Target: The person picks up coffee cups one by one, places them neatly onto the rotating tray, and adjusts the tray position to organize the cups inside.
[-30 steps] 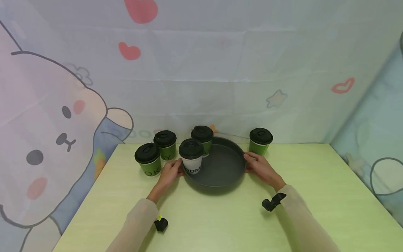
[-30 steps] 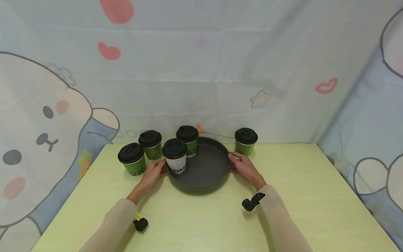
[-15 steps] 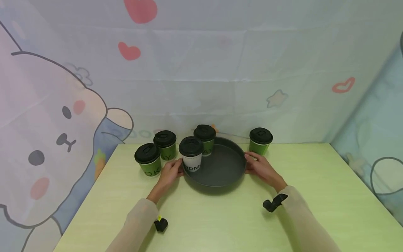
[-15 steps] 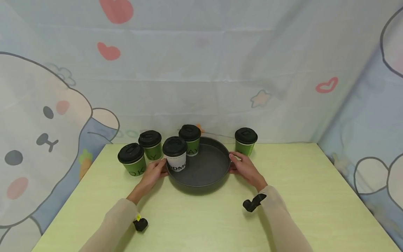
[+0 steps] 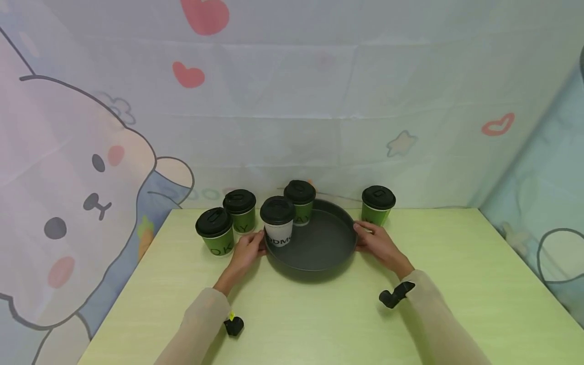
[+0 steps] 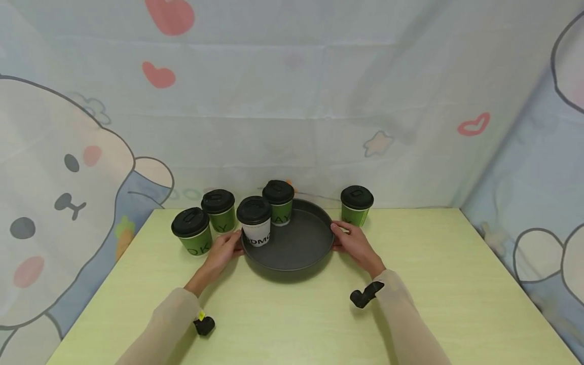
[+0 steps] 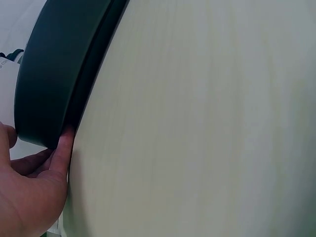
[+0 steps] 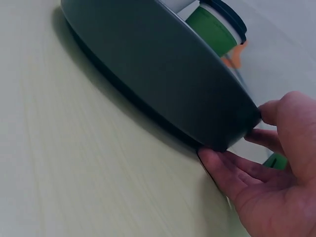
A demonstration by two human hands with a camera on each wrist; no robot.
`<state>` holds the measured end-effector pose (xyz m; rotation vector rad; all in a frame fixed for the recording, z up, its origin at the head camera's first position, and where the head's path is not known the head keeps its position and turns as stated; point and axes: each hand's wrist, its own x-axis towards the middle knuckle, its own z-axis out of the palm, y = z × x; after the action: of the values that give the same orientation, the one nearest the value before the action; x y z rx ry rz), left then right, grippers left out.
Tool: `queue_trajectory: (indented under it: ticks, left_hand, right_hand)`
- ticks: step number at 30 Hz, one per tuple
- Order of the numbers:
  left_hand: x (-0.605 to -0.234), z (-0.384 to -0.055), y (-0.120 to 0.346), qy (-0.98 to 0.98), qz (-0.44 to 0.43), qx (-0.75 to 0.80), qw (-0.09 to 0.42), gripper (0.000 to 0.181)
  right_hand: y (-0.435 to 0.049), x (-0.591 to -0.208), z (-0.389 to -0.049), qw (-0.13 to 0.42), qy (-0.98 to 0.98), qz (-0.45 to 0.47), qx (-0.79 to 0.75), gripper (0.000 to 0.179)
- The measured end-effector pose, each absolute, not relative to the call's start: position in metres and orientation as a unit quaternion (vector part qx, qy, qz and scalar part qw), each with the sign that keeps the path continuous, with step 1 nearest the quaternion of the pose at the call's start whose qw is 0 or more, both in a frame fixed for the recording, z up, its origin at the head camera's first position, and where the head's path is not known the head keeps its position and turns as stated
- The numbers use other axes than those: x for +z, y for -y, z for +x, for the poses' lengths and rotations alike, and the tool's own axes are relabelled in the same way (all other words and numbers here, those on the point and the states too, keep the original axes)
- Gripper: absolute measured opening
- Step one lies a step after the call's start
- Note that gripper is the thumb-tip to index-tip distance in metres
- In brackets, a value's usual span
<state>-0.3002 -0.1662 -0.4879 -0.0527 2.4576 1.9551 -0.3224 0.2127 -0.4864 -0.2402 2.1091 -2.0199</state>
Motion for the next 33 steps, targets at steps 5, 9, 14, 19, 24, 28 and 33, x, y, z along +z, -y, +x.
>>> queue_trajectory:
  ticks: [5,9,14,19,24,28,33]
  left_hand:
    - [-0.486,-0.299,0.166,-0.779,-0.01,0.627,0.002,0.048]
    - [-0.47,-0.289,0.165,-0.775,-0.004,0.632,0.013,0.045]
    - [-0.454,-0.28,0.162,-0.777,-0.005,0.629,0.017,0.042]
    - [-0.473,-0.292,0.163,-0.778,-0.014,0.628,0.008,0.046]
    - [-0.485,-0.299,0.163,-0.785,-0.021,0.619,-0.005,0.048]
    - [-0.484,-0.297,0.164,-0.78,-0.013,0.625,0.003,0.048]
    - [-0.474,-0.29,0.171,-0.801,0.021,0.598,0.022,0.043]
  right_hand:
    - [-0.214,-0.487,-0.32,0.103,-0.707,-0.074,-0.695,0.058]
    - [-0.217,-0.487,-0.319,0.12,-0.695,-0.076,-0.705,0.056]
    - [-0.217,-0.487,-0.321,0.116,-0.701,-0.087,-0.698,0.06]
    - [-0.215,-0.489,-0.32,0.1,-0.699,-0.079,-0.704,0.057]
    - [-0.216,-0.491,-0.318,0.095,-0.697,-0.081,-0.706,0.057]
    - [-0.216,-0.491,-0.318,0.092,-0.696,-0.085,-0.707,0.057]
    - [-0.214,-0.492,-0.319,0.091,-0.694,-0.089,-0.709,0.056]
